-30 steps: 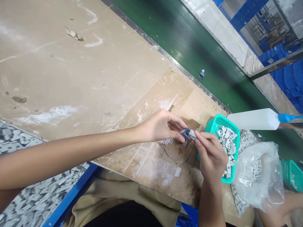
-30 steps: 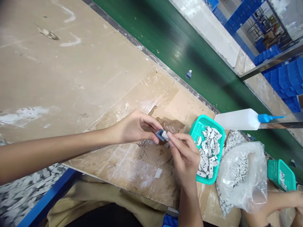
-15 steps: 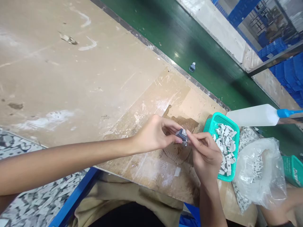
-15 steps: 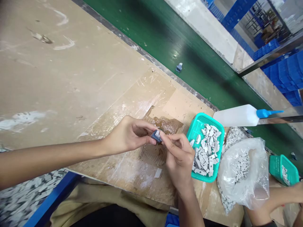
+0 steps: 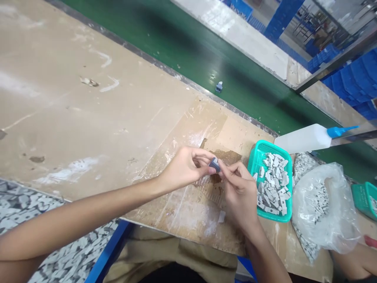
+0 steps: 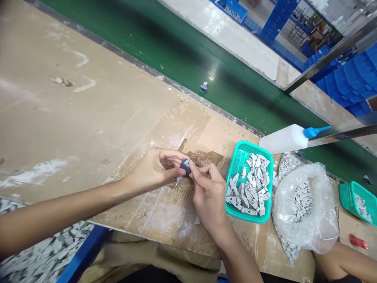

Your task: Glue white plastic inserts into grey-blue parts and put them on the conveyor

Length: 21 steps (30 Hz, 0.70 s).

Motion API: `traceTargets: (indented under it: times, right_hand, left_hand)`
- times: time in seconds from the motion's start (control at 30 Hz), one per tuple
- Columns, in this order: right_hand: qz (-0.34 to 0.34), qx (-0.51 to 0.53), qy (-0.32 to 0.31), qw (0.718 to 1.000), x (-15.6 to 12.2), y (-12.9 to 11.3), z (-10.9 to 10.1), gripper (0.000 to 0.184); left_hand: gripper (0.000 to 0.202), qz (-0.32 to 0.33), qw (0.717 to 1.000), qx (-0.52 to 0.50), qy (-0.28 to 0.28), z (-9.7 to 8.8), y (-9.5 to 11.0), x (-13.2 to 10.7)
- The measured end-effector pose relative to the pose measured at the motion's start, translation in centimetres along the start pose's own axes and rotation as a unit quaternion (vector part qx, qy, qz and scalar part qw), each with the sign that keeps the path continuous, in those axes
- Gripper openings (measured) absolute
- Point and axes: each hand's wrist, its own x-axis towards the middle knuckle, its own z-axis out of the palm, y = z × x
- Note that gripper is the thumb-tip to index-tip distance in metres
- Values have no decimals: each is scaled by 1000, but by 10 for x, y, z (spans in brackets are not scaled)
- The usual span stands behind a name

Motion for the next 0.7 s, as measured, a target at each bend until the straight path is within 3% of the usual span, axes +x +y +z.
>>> traceTargets:
  times: [0.1,0.17,0.27,0.4,0.47,0.57,0.63,0.7]
  right_hand:
    - [38,4,-40,998,4,1,-15,36]
    - [53,2,-8,999,4,5,-33,38]
    - [79,-72,74,992,0,22,-64,36]
    - [160,-227,12,961,-4,55,-94,33]
    - [192,-274,-24,942,-6,66,-98,36]
    - [204,-311,-4,928,-9,71,-98,42]
    - [208,-325,30,922,-10,70,-97,42]
    - [219,-337,45,914,-8,69,-96,38]
  left_hand:
    - [35,-76,992,-91,-50,-4,5,4]
    - [47,-102,977,-170,-78,-9,8,6]
    - [33,-121,953,-264,-85,-16,11,9]
    - [20,-120,949,-289,-43,-23,17,16]
    - [25,-93,966,-241,-1,-30,24,26]
    - [37,22,988,-98,119,-52,40,58]
    - [40,96,969,15,227,-76,54,91]
    - [34,115,937,111,311,-100,66,129]
